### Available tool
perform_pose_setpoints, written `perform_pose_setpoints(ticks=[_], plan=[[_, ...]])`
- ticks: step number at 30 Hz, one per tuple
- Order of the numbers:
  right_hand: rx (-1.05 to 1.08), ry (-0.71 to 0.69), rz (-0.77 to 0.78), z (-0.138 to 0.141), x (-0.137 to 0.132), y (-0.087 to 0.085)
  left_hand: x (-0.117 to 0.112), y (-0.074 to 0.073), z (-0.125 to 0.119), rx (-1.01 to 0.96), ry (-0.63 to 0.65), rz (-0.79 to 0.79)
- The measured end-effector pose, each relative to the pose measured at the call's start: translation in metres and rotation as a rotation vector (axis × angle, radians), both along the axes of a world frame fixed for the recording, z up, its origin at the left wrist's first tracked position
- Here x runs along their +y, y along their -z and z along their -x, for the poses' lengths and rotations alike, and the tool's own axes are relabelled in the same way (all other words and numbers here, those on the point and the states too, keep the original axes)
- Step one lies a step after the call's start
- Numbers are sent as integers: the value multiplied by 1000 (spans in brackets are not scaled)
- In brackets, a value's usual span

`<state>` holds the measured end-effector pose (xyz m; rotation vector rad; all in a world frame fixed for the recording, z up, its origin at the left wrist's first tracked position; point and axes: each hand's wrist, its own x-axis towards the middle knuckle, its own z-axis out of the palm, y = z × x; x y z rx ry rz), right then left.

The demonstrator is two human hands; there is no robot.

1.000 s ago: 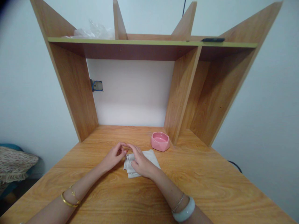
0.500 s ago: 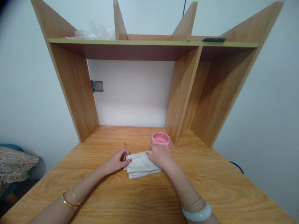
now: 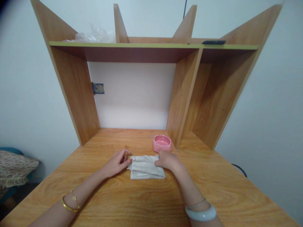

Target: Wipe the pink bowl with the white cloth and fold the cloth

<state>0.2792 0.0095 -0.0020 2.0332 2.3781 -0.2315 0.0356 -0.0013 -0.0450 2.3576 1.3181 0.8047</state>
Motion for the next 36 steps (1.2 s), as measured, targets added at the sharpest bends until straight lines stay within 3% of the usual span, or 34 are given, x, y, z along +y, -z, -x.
perform_pose_setpoints(ticks=[9, 14, 17, 21, 24, 30, 36], plan=[[-129, 368, 10, -39, 8, -16, 3, 4, 0, 30, -26, -22], [-134, 429, 22, -43, 7, -17, 4, 3, 0, 18, -5, -64], [-132, 442, -133, -34, 3, -17, 4, 3, 0, -4, -7, -83], [-99, 286, -460, -9, 1, -14, 4, 5, 1, 1, -7, -86], [-4, 55, -557, 18, -1, -7, 4, 6, 1, 21, 5, -87], [172, -299, -376, 69, -19, 19, 3, 8, 3, 100, -6, -100], [190, -324, -119, 93, -36, 43, 10, 18, 8, 187, 6, -70]])
